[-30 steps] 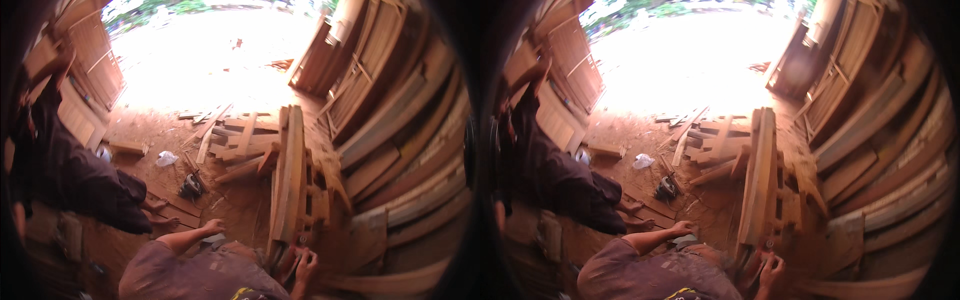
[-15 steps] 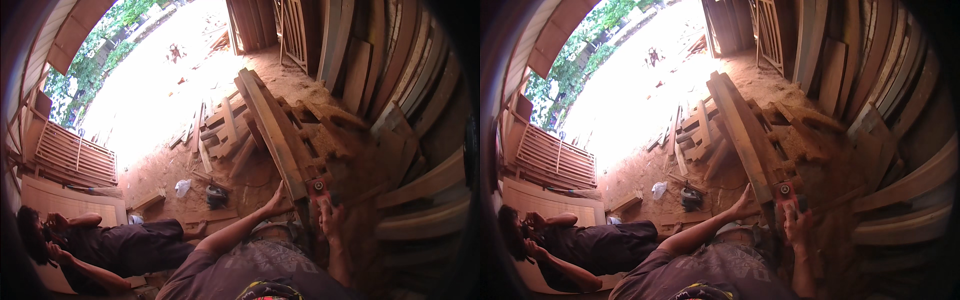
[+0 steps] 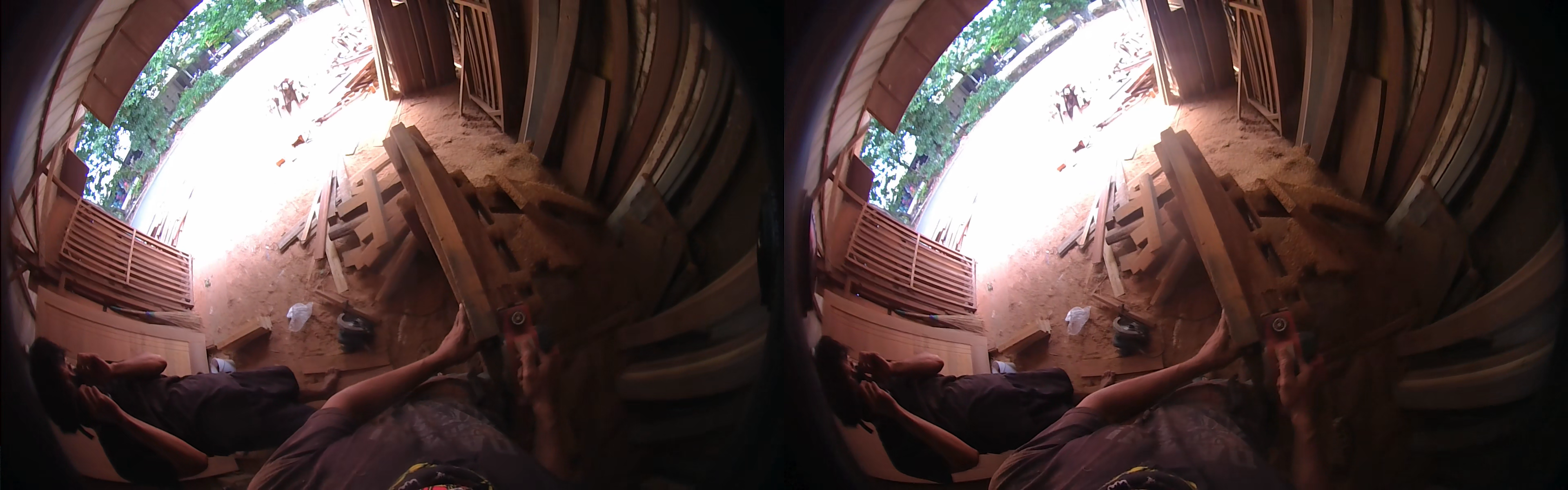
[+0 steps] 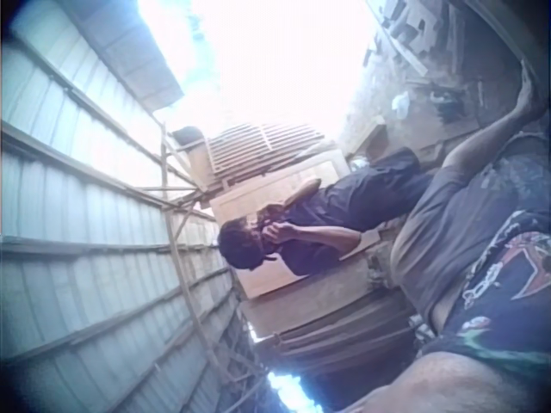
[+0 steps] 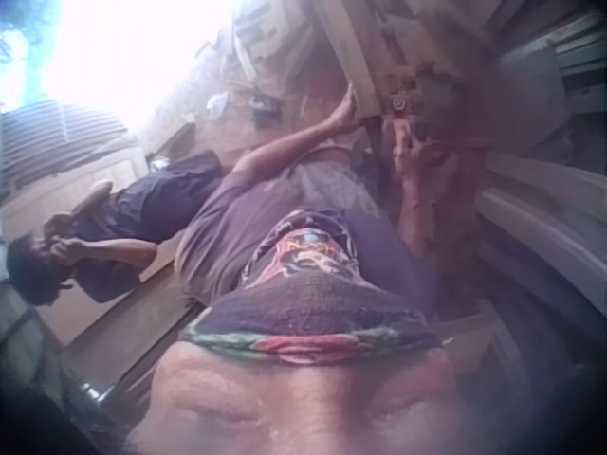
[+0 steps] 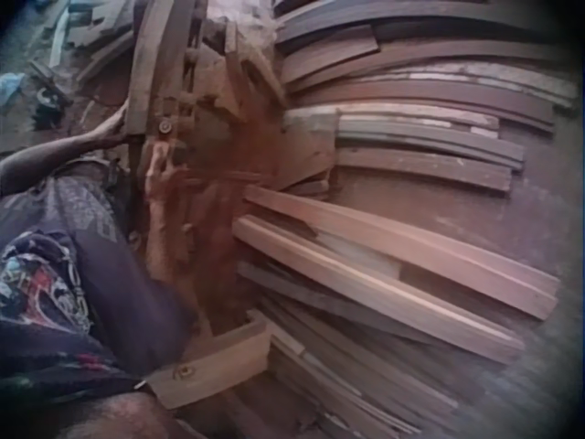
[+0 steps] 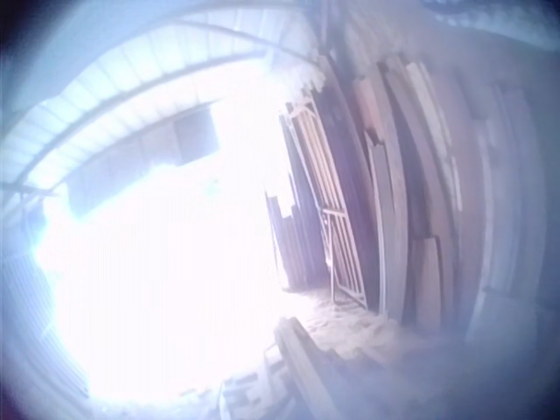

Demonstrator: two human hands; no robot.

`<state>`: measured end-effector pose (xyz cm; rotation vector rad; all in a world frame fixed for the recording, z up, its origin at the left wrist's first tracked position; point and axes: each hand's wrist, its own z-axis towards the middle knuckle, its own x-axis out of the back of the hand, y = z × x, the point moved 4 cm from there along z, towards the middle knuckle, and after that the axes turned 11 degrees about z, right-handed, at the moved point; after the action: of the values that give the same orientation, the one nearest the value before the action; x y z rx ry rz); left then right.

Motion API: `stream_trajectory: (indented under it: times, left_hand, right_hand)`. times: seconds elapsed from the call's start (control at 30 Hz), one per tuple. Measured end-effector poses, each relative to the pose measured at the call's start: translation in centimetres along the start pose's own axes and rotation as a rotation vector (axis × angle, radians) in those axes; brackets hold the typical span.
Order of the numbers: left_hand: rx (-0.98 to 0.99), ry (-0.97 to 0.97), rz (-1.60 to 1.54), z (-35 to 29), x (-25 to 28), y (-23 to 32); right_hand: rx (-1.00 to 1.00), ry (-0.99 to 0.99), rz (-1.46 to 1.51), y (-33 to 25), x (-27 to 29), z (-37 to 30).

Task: The person uses a handheld electric sander to smooth the surface of a wooden plank resting on a workbench. They move the sander along the length of the wood, pause to inspect the surface, and continue sanding until the clip ends.

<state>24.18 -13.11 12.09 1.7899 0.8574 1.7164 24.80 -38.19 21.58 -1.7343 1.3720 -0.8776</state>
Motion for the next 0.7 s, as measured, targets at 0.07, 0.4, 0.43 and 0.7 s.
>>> stream_trajectory:
  times: [0.07,0.4,0.43,0.7]
  left_hand:
    - [0.109,-0.095,-0.21,-0.7,0.5,0.8]
    - [0.183,-0.03,-0.839,-3.0,13.0,9.0]
    - [0.176,0.012,-0.795,-2.9,15.3,10.0]
    - [0.178,0.329,-0.745,0.9,27.3,16.2]
  right_hand:
    - [0.06,0.011,-0.01,-0.8,-0.1,-0.3]
    - [0.138,0.012,0.068,0.3,0.3,-0.1]
    - [0.067,-0.017,0.13,-0.2,-0.1,-0.3]
    - [-0.025,-0.032,0.244,-3.6,-1.1,-1.2]
